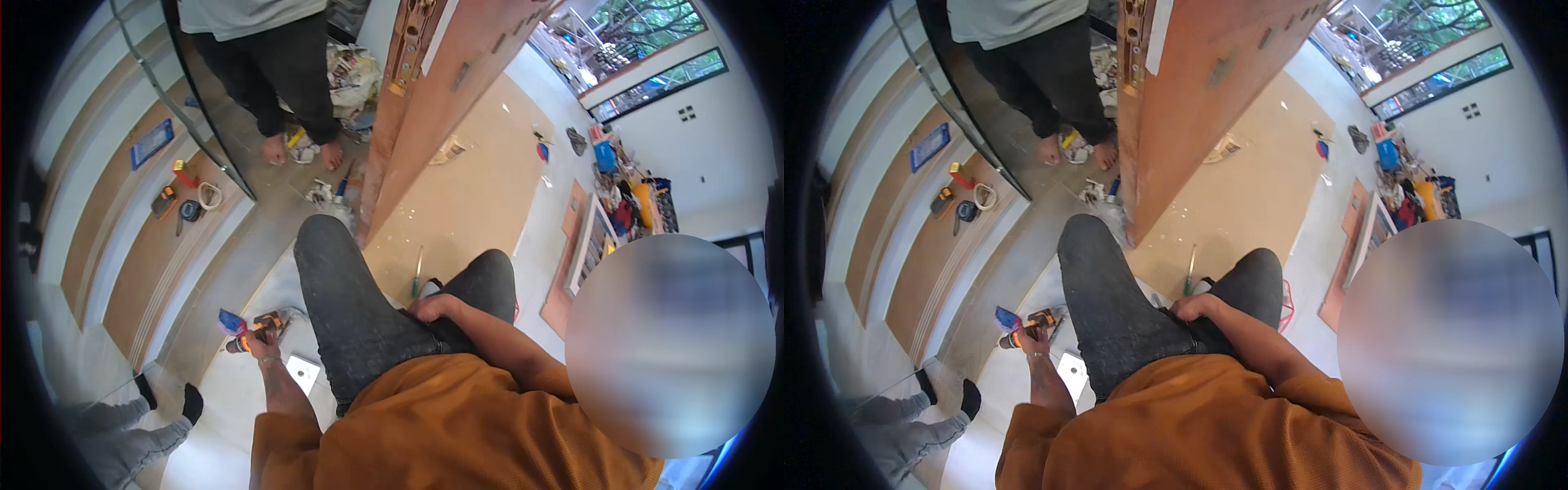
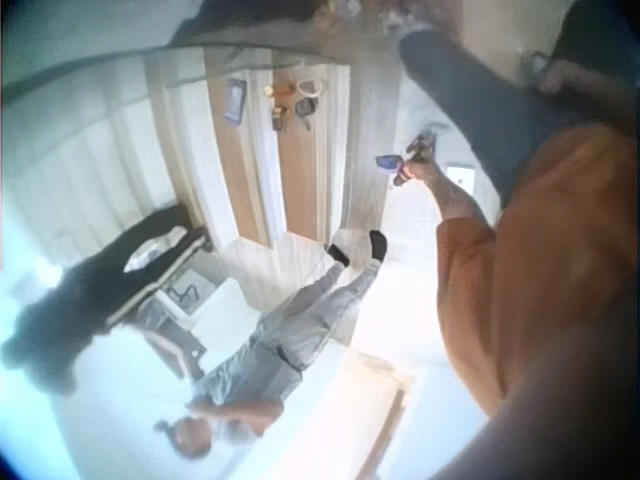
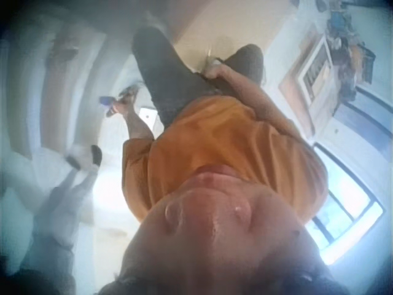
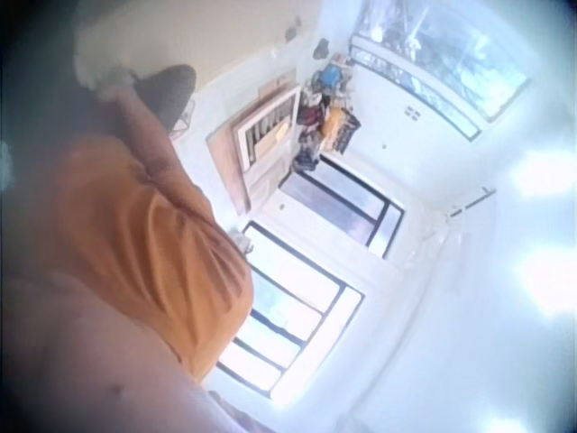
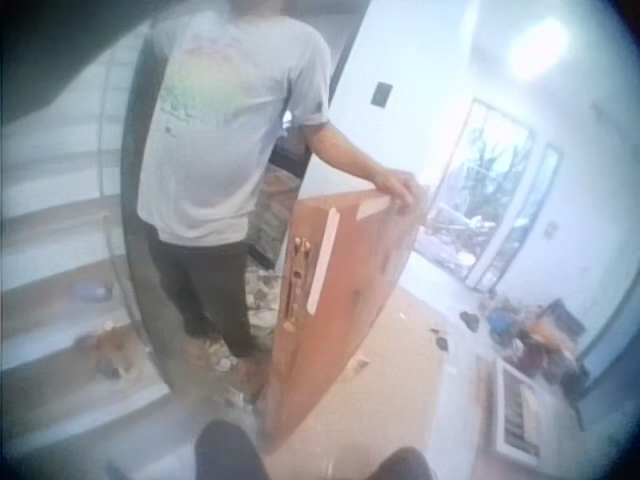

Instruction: The person uses a power drill and a screwdriver to secure a strike plate and door hardware into the frame of a wooden door, then uses a hammer and chisel to widen a recessed area in the wood.

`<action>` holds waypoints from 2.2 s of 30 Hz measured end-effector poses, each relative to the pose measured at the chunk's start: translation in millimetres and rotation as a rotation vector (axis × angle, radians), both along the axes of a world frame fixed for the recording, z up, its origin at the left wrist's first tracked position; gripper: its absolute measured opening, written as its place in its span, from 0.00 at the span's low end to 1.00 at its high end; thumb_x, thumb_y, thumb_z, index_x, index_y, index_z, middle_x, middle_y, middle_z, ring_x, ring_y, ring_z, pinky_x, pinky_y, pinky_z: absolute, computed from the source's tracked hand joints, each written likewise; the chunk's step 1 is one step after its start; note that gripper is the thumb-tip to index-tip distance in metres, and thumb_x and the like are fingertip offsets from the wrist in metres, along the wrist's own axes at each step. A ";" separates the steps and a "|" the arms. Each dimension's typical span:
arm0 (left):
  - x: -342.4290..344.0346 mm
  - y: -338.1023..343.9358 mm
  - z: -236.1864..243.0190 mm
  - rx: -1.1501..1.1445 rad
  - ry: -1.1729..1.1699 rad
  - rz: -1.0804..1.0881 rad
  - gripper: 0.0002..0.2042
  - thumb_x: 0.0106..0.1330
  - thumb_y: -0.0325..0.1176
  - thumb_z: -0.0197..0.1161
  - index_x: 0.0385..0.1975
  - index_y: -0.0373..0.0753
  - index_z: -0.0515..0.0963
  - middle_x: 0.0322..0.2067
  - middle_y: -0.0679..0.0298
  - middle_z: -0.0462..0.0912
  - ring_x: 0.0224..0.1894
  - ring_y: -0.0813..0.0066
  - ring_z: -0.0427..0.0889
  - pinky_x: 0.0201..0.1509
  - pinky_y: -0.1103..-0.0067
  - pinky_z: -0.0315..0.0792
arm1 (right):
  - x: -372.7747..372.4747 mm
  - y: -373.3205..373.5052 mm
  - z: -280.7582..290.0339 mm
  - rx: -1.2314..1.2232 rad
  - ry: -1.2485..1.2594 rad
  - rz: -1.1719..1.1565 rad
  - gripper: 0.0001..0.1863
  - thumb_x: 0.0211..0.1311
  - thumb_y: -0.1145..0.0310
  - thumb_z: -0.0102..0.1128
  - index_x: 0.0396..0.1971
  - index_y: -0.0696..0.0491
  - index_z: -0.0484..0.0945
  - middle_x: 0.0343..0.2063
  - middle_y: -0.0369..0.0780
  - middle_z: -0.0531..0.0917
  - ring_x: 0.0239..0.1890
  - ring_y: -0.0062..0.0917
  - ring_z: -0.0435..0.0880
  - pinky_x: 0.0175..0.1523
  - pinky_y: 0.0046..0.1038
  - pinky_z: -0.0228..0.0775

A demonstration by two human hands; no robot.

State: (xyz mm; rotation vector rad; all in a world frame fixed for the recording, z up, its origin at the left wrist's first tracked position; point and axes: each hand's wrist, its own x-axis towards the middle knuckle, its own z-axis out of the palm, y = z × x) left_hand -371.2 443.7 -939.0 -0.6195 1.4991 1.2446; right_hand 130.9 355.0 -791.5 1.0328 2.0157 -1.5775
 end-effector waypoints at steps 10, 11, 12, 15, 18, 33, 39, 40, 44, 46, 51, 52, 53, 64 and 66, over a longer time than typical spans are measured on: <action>16.5 -107.0 382.8 0.499 0.970 -0.935 0.16 0.63 0.40 0.66 0.40 0.32 0.80 0.28 0.64 0.82 0.28 0.75 0.82 0.32 0.76 0.77 | -35.9 -51.2 96.1 -0.058 -0.034 -0.190 0.25 0.51 0.70 0.53 0.50 0.66 0.80 0.51 0.57 0.82 0.55 0.48 0.81 0.59 0.39 0.72; 29.0 -112.5 410.9 0.485 0.987 -0.922 0.16 0.63 0.40 0.66 0.40 0.32 0.80 0.28 0.64 0.82 0.28 0.75 0.82 0.32 0.76 0.77 | -40.5 -54.4 100.2 -0.069 -0.096 -0.184 0.26 0.52 0.70 0.52 0.50 0.66 0.80 0.51 0.57 0.82 0.55 0.48 0.81 0.60 0.39 0.71; 41.4 -116.7 431.4 0.493 1.189 -1.008 0.18 0.60 0.40 0.68 0.42 0.31 0.79 0.29 0.59 0.84 0.29 0.69 0.83 0.35 0.73 0.77 | -40.2 -62.7 98.7 -0.068 -0.091 -0.170 0.26 0.52 0.70 0.52 0.50 0.66 0.80 0.51 0.57 0.82 0.55 0.48 0.81 0.60 0.39 0.71; 109.0 -113.1 481.7 0.455 1.483 -1.200 0.22 0.55 0.41 0.71 0.44 0.32 0.79 0.32 0.52 0.85 0.32 0.60 0.86 0.38 0.69 0.78 | -33.2 -73.3 70.3 -0.230 0.065 -0.311 0.27 0.51 0.70 0.52 0.52 0.63 0.79 0.52 0.57 0.82 0.56 0.47 0.81 0.59 0.38 0.72; 162.7 -98.5 470.4 0.571 1.722 -1.462 0.26 0.49 0.48 0.73 0.44 0.37 0.80 0.33 0.50 0.86 0.36 0.54 0.86 0.39 0.66 0.79 | -23.7 -77.9 0.3 -0.227 0.181 -0.422 0.21 0.50 0.69 0.56 0.44 0.61 0.84 0.45 0.56 0.84 0.48 0.45 0.84 0.53 0.39 0.75; 469.9 111.2 467.7 0.056 1.798 -2.432 0.36 0.53 0.51 0.71 0.59 0.34 0.72 0.36 0.48 0.86 0.35 0.47 0.87 0.39 0.60 0.79 | 119.5 54.8 58.4 -0.239 0.101 -0.905 0.17 0.56 0.58 0.56 0.35 0.52 0.88 0.38 0.49 0.87 0.44 0.46 0.86 0.49 0.43 0.77; 453.7 87.4 468.6 0.020 1.766 -2.375 0.31 0.58 0.47 0.70 0.59 0.36 0.73 0.33 0.49 0.87 0.36 0.49 0.87 0.38 0.62 0.80 | 67.2 22.1 16.6 -0.186 0.236 -0.900 0.17 0.59 0.59 0.56 0.41 0.51 0.87 0.41 0.49 0.87 0.48 0.43 0.86 0.50 0.44 0.77; 451.3 92.2 464.8 0.028 1.781 -2.369 0.31 0.58 0.47 0.70 0.59 0.36 0.73 0.33 0.49 0.87 0.36 0.49 0.87 0.38 0.62 0.80 | 50.5 22.7 -14.0 -0.118 0.220 -0.877 0.18 0.57 0.57 0.59 0.41 0.49 0.87 0.41 0.48 0.87 0.47 0.43 0.86 0.50 0.43 0.77; 412.3 144.5 454.1 0.134 1.881 -2.343 0.32 0.57 0.48 0.71 0.59 0.37 0.73 0.34 0.49 0.87 0.36 0.50 0.88 0.39 0.63 0.80 | 0.2 75.3 -62.9 -0.062 0.313 -0.906 0.18 0.54 0.59 0.63 0.42 0.51 0.87 0.40 0.49 0.87 0.47 0.43 0.86 0.49 0.41 0.76; 364.0 158.1 448.0 0.267 1.862 -2.283 0.32 0.57 0.49 0.71 0.59 0.37 0.73 0.34 0.49 0.87 0.36 0.50 0.88 0.39 0.63 0.80 | -2.7 95.7 -21.4 -0.174 0.369 -0.921 0.17 0.56 0.62 0.62 0.42 0.55 0.86 0.40 0.49 0.87 0.47 0.40 0.86 0.50 0.41 0.75; 262.2 120.2 433.4 0.250 1.850 -2.125 0.36 0.54 0.53 0.73 0.59 0.37 0.74 0.34 0.47 0.86 0.35 0.49 0.87 0.37 0.61 0.79 | -79.1 77.3 -112.1 -0.096 0.478 -0.570 0.17 0.52 0.61 0.64 0.40 0.54 0.87 0.36 0.46 0.88 0.37 0.34 0.86 0.44 0.38 0.75; 243.2 115.8 428.4 0.249 1.853 -2.076 0.36 0.54 0.53 0.73 0.59 0.37 0.74 0.34 0.47 0.86 0.35 0.49 0.87 0.37 0.61 0.79 | -83.5 71.1 -113.1 -0.127 0.405 -0.667 0.16 0.52 0.62 0.64 0.38 0.53 0.88 0.33 0.45 0.88 0.35 0.34 0.85 0.41 0.38 0.75; 227.2 114.0 431.4 0.314 1.817 -2.060 0.37 0.54 0.54 0.73 0.60 0.36 0.73 0.34 0.46 0.86 0.34 0.48 0.87 0.37 0.61 0.79 | -86.6 69.6 -97.0 -0.296 0.379 -0.744 0.15 0.51 0.62 0.64 0.37 0.53 0.87 0.30 0.45 0.87 0.32 0.33 0.84 0.39 0.39 0.74; -39.2 49.7 518.0 0.978 1.384 -2.450 0.53 0.43 0.45 0.82 0.70 0.33 0.58 0.64 0.47 0.69 0.67 0.48 0.68 0.69 0.56 0.60 | -187.4 29.3 101.7 -0.337 0.213 -1.331 0.28 0.73 0.45 0.46 0.53 0.55 0.76 0.44 0.44 0.85 0.40 0.39 0.86 0.45 0.48 0.78; -77.1 55.2 505.9 1.201 1.244 -2.333 0.51 0.45 0.42 0.81 0.70 0.39 0.59 0.61 0.50 0.72 0.64 0.49 0.71 0.66 0.60 0.64 | -186.0 21.7 110.8 -0.423 0.179 -1.416 0.29 0.73 0.44 0.46 0.54 0.56 0.75 0.48 0.45 0.84 0.38 0.41 0.86 0.44 0.49 0.79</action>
